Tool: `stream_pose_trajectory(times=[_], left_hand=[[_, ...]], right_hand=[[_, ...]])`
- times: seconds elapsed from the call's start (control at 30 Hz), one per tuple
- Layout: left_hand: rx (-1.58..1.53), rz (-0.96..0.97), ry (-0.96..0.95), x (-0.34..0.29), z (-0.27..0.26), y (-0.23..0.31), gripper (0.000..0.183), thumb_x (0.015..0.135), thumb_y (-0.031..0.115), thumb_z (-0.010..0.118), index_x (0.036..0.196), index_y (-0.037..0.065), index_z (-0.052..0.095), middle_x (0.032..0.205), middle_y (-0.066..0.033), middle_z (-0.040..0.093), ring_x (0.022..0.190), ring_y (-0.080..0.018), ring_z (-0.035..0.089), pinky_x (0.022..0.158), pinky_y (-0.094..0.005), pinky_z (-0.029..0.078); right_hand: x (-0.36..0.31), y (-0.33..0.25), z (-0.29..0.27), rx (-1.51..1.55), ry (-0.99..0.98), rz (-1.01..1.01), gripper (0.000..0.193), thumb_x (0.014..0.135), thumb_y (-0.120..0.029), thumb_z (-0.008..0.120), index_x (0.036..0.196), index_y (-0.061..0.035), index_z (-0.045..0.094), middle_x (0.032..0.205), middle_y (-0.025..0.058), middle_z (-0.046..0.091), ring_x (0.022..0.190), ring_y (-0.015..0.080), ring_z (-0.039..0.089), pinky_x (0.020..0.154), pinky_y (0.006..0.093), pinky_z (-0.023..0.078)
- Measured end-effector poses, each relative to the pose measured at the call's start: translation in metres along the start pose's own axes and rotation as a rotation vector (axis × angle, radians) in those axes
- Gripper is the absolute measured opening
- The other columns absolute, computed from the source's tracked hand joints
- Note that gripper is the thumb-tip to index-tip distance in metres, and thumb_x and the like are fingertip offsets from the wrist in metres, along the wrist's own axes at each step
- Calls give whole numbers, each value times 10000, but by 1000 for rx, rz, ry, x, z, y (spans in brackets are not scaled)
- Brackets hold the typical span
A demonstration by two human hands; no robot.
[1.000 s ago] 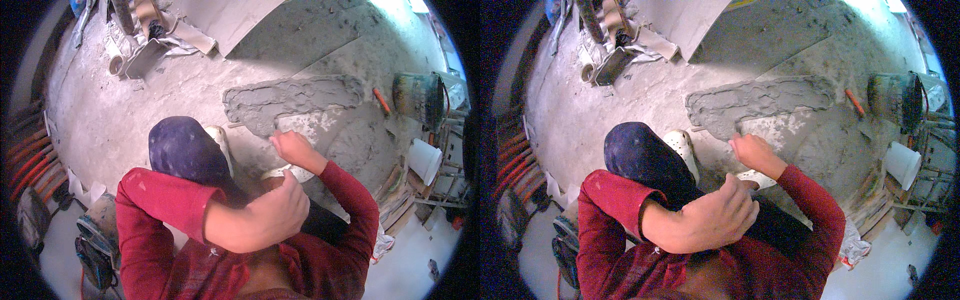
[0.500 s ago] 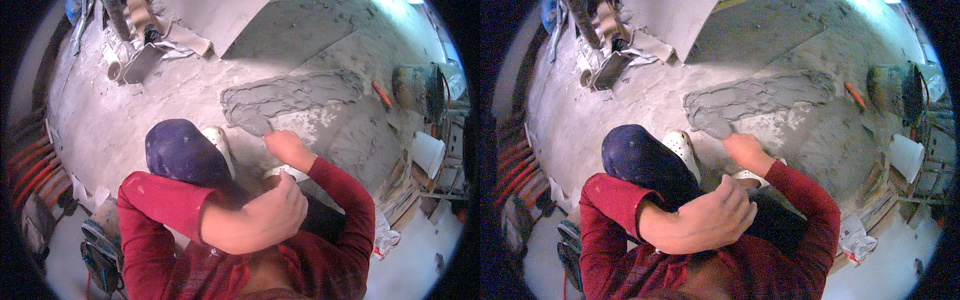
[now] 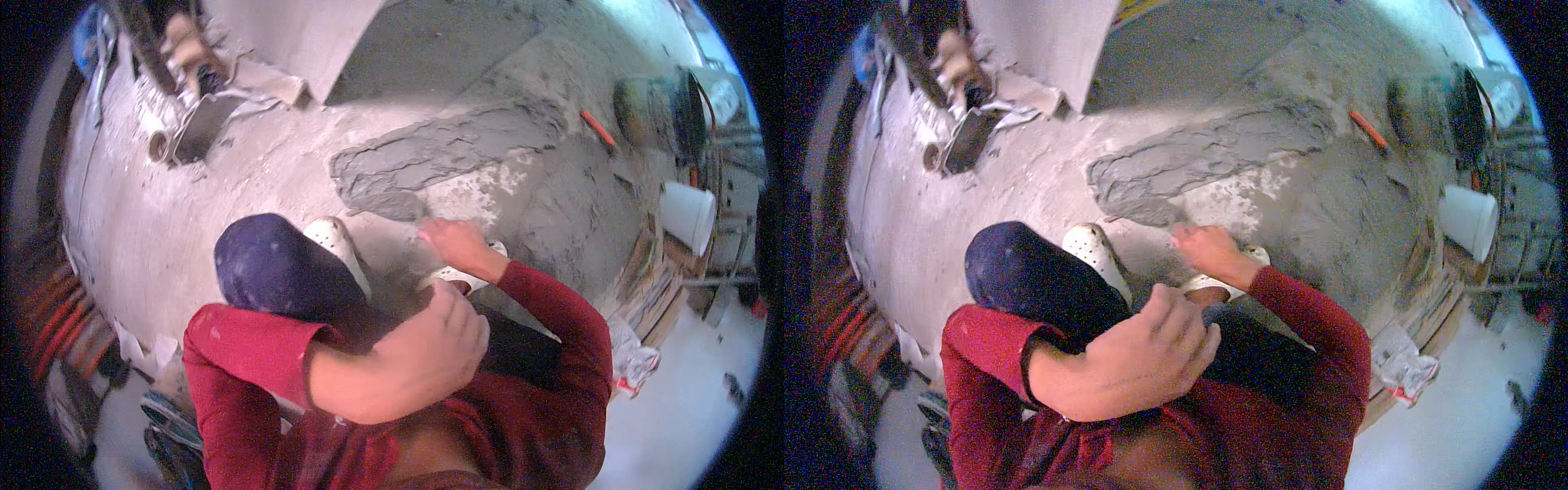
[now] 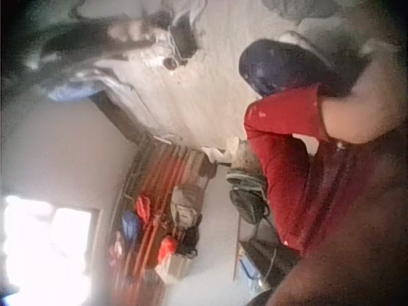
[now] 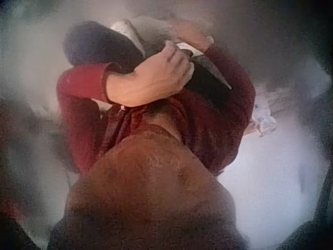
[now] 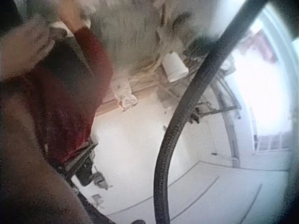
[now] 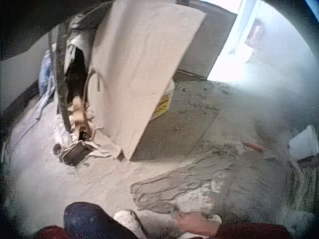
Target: The person scoops adhesive from a bucket and spreads it onto a rectangular tile using a trowel. They create ridges in the adhesive and then lift the tile to show the prepared surface.
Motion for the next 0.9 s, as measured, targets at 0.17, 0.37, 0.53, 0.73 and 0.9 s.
stream_pose_trajectory(times=[0.17, 0.37, 0.53, 0.73, 0.9], left_hand=[[-9, 8, 18, 2, -3, -5, 445, 890, 250, 529, 1243, -1, 630, 1082, -183, 657, 1042, -353, 625, 961, -482, 465], [29, 41, -47, 12, -1, -6, 467, 875, 241, 543, 1275, 13, 620, 1089, -176, 643, 1042, -341, 619, 964, -466, 458], [-13, 25, -89, 20, 3, -7, 474, 872, 244, 548, 1281, 14, 615, 1083, -170, 639, 1030, -334, 618, 958, -463, 463], [5, 12, -98, 34, 6, -11, 474, 860, 248, 559, 1271, 19, 620, 1090, -161, 636, 1022, -328, 614, 965, -469, 465], [-5, 11, -105, 51, 15, -15, 472, 848, 254, 571, 1255, 22, 628, 1065, -144, 638, 1013, -318, 615, 957, -461, 473]], right_hand=[[5, 14, 17, -39, 133, -32, 323, 1011, -333, 520, 1136, -47, 604, 831, 140, 689, 694, 336, 706, 574, 468, 572], [-7, 51, 15, -155, 173, -19, 301, 1006, -298, 507, 1123, -27, 571, 864, 132, 703, 772, 309, 728, 600, 455, 583], [-28, 103, -3, -92, 27, 160, 319, 1029, -322, 479, 1170, -50, 567, 920, 152, 712, 792, 336, 722, 618, 489, 564], [-64, 171, -10, -122, 256, 239, 338, 1032, -385, 494, 1199, -100, 566, 861, 140, 707, 732, 347, 706, 585, 499, 545], [-83, 215, -13, -150, 305, 280, 323, 1020, -393, 528, 1194, -128, 588, 835, 139, 693, 697, 367, 690, 556, 505, 533]])
Point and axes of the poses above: each hand's wrist, its own x-axis towards the middle knuckle, its own z-axis out of the palm, y = z × x, the point moved 8 cm from there along x, towards the middle knuckle
